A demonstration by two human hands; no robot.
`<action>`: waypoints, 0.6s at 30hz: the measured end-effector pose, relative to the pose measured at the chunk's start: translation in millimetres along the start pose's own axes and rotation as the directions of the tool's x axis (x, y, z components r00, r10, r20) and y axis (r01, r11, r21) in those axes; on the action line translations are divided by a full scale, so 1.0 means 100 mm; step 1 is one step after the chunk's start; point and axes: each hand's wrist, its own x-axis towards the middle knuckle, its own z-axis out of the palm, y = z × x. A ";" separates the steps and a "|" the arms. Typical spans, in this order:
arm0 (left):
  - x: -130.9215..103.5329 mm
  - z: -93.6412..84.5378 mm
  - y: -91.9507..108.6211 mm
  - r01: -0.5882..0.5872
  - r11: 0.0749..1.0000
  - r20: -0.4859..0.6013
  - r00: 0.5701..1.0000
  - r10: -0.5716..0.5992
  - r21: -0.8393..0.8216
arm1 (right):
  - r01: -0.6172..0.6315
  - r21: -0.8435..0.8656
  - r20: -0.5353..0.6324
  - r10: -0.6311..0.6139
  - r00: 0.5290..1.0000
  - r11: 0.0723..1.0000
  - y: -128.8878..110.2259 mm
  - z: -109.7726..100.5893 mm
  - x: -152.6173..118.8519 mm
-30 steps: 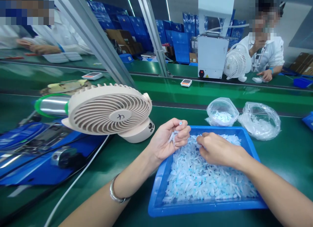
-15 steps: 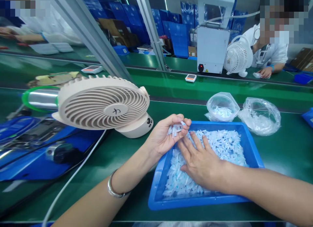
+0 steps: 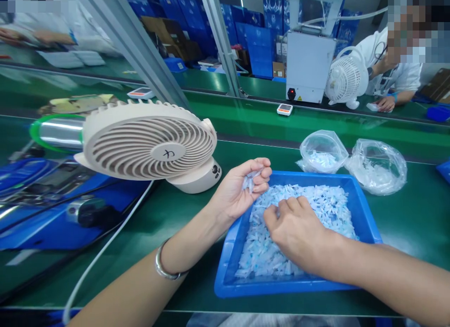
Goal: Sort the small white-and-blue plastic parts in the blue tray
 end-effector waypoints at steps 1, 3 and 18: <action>0.00 0.00 0.00 -0.005 1.000 0.004 1.000 0.005 0.006 | -0.040 -0.007 0.034 0.040 0.999 0.999 0.02 0.00 0.00; 0.00 0.00 0.00 -0.016 1.000 0.014 1.000 0.016 0.027 | -0.121 -0.042 0.073 0.124 0.990 0.992 0.05 0.02 0.01; 0.03 -0.02 -0.03 -0.110 0.991 0.017 0.994 0.109 0.078 | -0.035 -0.159 -0.223 -0.001 0.975 0.987 -0.20 0.41 0.00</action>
